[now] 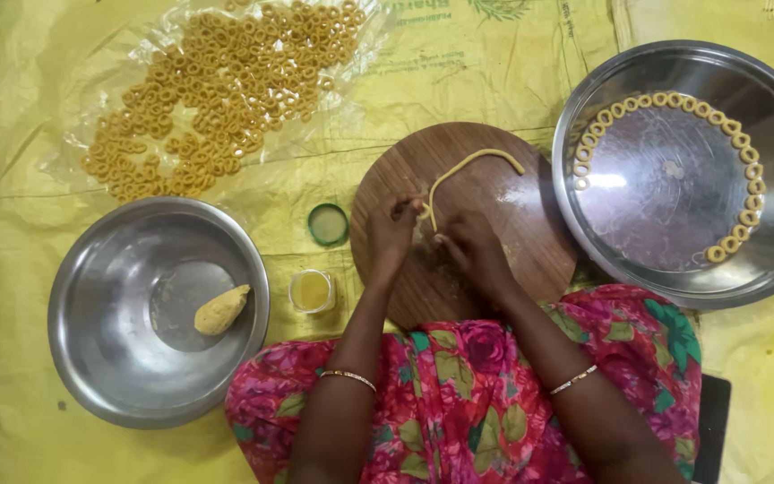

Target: The person rolls a piece of dough into a thin rope on a wooden board, then shapes it into small rings and places them into a metal tray. The person repeats this process, forming multiple rings and arranging them in a circular pattern.

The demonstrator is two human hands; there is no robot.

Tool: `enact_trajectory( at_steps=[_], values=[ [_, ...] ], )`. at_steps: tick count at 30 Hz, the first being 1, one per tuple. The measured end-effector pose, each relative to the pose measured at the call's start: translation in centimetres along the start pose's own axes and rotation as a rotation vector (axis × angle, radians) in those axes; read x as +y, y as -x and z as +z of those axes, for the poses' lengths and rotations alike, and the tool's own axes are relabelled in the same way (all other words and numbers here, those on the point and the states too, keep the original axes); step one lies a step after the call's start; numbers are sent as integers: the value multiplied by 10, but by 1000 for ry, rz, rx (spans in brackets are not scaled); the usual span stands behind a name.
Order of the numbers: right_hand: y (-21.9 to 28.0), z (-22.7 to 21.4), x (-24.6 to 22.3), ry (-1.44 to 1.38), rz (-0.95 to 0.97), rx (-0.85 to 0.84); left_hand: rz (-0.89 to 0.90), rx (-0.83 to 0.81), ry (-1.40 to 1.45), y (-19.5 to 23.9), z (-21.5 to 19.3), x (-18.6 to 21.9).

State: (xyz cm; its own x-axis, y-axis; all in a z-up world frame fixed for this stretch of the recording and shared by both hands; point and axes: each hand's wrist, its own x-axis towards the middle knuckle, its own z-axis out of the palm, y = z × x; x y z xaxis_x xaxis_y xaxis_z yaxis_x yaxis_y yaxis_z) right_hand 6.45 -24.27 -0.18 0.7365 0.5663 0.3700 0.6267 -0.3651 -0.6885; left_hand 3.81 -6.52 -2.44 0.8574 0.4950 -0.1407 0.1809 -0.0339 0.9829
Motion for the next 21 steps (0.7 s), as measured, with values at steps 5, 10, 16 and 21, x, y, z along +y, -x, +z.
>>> enact_trajectory(
  at_steps=[5, 10, 16, 21],
  values=[
    [-5, -8, 4, -450, 490, 123, 9, -69, 110, -4, 16, -27],
    [-6, -1, 13, -726, 532, 100, -34, -144, 204, -3, 26, -37],
    [-2, -1, 25, -861, 613, 104, -121, -252, 288, 1, 21, -29],
    [0, 0, 28, -887, 596, 103, -156, -308, 222, 1, 15, -19]
  ],
)
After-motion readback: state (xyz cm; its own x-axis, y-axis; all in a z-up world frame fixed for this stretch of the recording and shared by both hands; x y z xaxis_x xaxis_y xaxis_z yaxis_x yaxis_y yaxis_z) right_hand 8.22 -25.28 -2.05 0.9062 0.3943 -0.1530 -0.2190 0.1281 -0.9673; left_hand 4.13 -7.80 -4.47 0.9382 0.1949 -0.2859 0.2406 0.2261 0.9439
